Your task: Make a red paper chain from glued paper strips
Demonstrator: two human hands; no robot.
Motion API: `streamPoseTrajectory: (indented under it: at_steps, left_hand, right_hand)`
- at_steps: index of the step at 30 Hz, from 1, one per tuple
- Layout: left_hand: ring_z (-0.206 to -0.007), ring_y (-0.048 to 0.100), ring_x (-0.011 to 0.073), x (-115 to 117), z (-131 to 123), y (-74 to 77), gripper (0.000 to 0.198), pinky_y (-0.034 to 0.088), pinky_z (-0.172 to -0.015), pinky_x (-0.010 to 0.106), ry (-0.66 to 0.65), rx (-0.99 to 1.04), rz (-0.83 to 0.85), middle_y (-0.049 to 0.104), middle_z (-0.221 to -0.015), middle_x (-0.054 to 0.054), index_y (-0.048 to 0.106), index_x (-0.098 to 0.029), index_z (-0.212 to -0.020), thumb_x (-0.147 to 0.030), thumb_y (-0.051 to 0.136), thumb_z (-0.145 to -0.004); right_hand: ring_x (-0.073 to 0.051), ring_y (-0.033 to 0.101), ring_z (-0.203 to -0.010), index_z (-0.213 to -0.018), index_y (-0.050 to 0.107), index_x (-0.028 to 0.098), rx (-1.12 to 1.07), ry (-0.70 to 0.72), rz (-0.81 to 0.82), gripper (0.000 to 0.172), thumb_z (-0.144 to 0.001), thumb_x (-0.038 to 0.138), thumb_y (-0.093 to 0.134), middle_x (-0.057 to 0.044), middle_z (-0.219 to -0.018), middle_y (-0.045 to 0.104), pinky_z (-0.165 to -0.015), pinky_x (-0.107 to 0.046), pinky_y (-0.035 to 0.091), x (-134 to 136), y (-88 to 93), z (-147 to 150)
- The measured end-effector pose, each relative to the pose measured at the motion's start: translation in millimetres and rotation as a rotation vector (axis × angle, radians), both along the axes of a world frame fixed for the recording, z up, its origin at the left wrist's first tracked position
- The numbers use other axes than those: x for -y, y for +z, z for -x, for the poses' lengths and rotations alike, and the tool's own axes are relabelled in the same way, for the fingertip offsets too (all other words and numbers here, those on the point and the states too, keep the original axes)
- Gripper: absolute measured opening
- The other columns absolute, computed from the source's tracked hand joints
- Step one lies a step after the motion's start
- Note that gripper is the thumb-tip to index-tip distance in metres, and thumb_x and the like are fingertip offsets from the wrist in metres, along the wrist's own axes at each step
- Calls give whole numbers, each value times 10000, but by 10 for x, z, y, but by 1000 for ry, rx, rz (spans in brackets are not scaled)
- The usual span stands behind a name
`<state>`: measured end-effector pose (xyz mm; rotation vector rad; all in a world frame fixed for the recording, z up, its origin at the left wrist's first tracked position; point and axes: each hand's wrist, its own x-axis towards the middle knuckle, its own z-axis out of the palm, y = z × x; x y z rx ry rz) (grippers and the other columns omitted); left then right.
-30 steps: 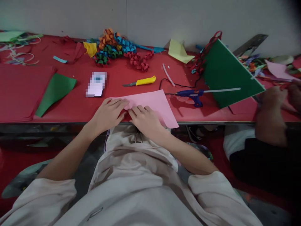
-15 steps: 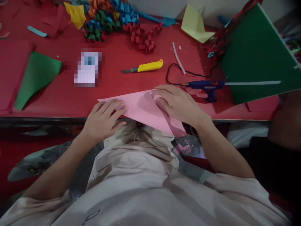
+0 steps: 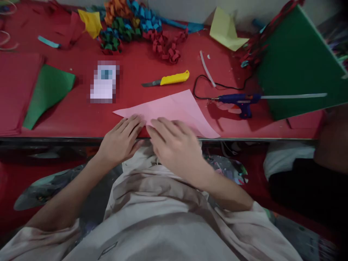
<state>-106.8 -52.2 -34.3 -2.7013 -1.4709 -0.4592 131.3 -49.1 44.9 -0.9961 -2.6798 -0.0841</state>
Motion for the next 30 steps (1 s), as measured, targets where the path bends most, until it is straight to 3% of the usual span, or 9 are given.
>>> streamPoseTrajectory:
  at_steps: [3, 5, 10, 15, 20, 23, 27, 30]
  left_hand:
    - [-1553, 395, 349, 58, 31, -49, 626, 311, -1292, 525, -9, -29, -16, 460, -1625, 208, 425, -76, -1580, -296, 482, -997]
    - [-1559, 387, 336, 67, 41, -54, 647, 275, -1300, 541, -11, -55, -40, 441, -1640, 191, 390, -88, -1606, -258, 464, -986]
    - [-1533, 437, 304, 79, 74, -20, 608, 221, -1299, 569, 12, -90, -90, 461, -1636, 126, 356, -170, -1636, -252, 416, -1036]
    - [-1513, 468, 308, 116, 199, 25, 603, 221, -1305, 545, 126, -53, -72, 439, -1642, 154, 351, -151, -1639, -326, 429, -1067]
    - [-1526, 448, 312, 129, 227, 72, 588, 253, -1297, 527, 168, -41, -41, 439, -1648, 151, 376, -136, -1624, -341, 408, -1074]
    - [-1525, 441, 334, 142, 185, 77, 550, 303, -1262, 533, 182, -55, -40, 457, -1641, 152, 444, -123, -1577, -342, 413, -1073]
    - [-1340, 600, 378, 221, 160, 59, 467, 429, -1074, 528, 248, -153, -135, 608, -1497, 180, 583, -126, -1434, -380, 513, -1049]
    - [-1120, 697, 334, 293, 104, 59, 393, 439, -930, 477, 250, -182, -325, 717, -1339, 146, 650, -181, -1330, -389, 648, -996]
  right_hand:
    - [-333, 523, -1417, -1465, 549, 24, 25, -102, 38, 476, -1096, 276, 388, -205, -1530, 585, -1141, -510, 440, 96, -361, 365]
    - [-357, 488, -1450, -1477, 532, -7, 6, -188, 68, 521, -1099, 319, 387, -241, -1554, 550, -1187, -555, 395, 104, -501, 527]
    - [-375, 373, -1551, -1496, 506, -44, -36, -259, 114, 561, -1104, 327, 353, -273, -1593, 485, -1214, -617, 342, 132, -555, 648]
    - [-334, 375, -1566, -1509, 527, 43, -69, -329, 77, 495, -1109, 278, 356, -203, -1608, 493, -1204, -588, 342, 226, -594, 284]
    - [-293, 423, -1545, -1586, 451, 162, -52, -376, -54, 492, -1105, 261, 409, -117, -1639, 473, -1202, -542, 291, 396, -795, -290]
    - [-264, 455, -1526, -1608, 423, 212, -71, -357, -115, 519, -1090, 212, 444, -106, -1622, 503, -1224, -513, 242, 405, -931, -465]
    - [-227, 627, -1357, -1393, 639, 219, -196, -276, -272, 342, -1068, 208, 532, -94, -1425, 701, -1216, -470, 243, 197, -1001, -503]
    - [-177, 733, -1148, -1112, 728, 214, -265, -140, -437, 155, -1024, 155, 614, -21, -1163, 816, -1208, -442, 266, -9, -923, -502]
